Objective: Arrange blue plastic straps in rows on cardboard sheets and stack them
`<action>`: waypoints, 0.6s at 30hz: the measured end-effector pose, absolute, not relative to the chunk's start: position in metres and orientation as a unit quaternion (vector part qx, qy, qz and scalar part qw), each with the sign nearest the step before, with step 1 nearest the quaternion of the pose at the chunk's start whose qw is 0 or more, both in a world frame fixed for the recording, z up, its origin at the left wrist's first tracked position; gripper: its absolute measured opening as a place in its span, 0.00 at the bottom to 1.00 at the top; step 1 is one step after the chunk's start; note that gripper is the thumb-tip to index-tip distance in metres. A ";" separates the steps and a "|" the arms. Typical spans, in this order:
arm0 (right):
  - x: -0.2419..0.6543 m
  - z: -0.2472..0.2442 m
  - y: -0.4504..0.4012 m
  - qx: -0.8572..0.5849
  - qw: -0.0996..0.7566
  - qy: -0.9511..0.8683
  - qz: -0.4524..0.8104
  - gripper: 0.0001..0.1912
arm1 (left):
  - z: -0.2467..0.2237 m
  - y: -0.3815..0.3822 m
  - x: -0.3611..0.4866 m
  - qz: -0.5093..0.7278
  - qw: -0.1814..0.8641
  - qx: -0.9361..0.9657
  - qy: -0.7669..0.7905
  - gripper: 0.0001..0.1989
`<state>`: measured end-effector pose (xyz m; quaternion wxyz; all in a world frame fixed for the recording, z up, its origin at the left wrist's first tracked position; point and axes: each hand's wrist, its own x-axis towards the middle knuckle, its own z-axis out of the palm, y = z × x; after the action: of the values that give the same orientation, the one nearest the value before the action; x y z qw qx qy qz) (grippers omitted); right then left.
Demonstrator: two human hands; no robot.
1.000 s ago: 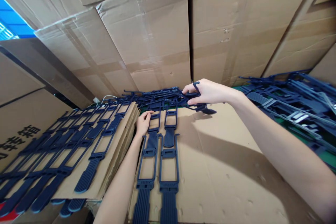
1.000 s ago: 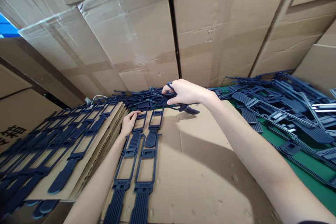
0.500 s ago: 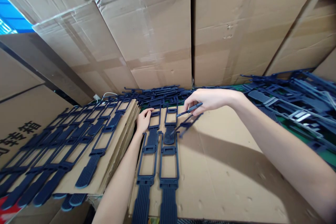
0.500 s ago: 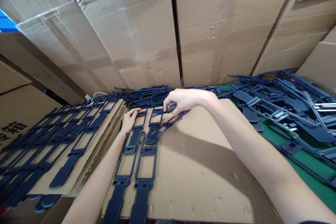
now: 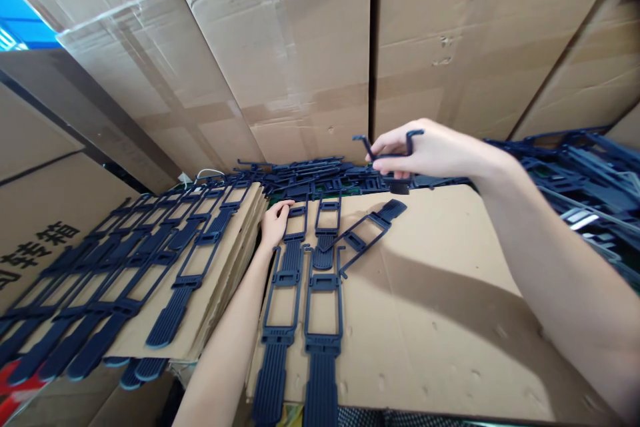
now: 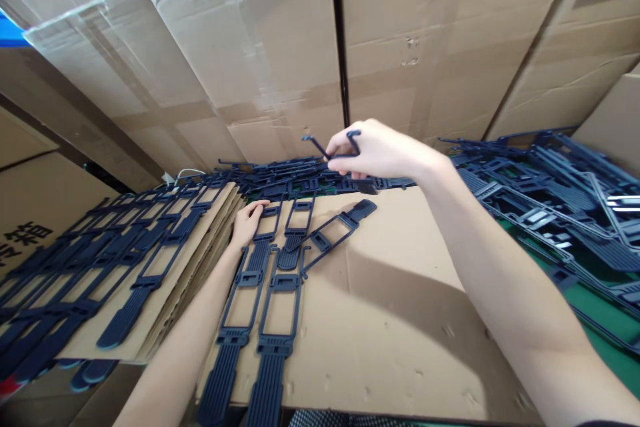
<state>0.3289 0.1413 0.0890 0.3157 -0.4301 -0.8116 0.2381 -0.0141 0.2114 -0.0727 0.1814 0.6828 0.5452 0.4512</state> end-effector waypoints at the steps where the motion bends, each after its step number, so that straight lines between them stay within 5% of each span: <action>1: 0.331 0.093 0.137 -0.435 0.342 -0.799 0.236 0.15 | -0.073 0.212 -0.014 0.452 0.181 0.682 0.545 0.15; 10: 0.347 0.127 0.098 -0.542 0.471 -0.691 0.080 0.27 | -0.072 0.211 -0.014 0.460 0.182 0.678 0.544 0.15; 18: 0.367 0.048 0.107 -0.644 0.170 -0.718 0.202 0.17 | -0.074 0.210 -0.013 0.462 0.176 0.670 0.554 0.14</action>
<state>0.3672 0.1075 0.0475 0.1701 -0.6440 -0.7181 0.2017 -0.0129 0.2099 -0.0744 0.1759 0.6696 0.5544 0.4618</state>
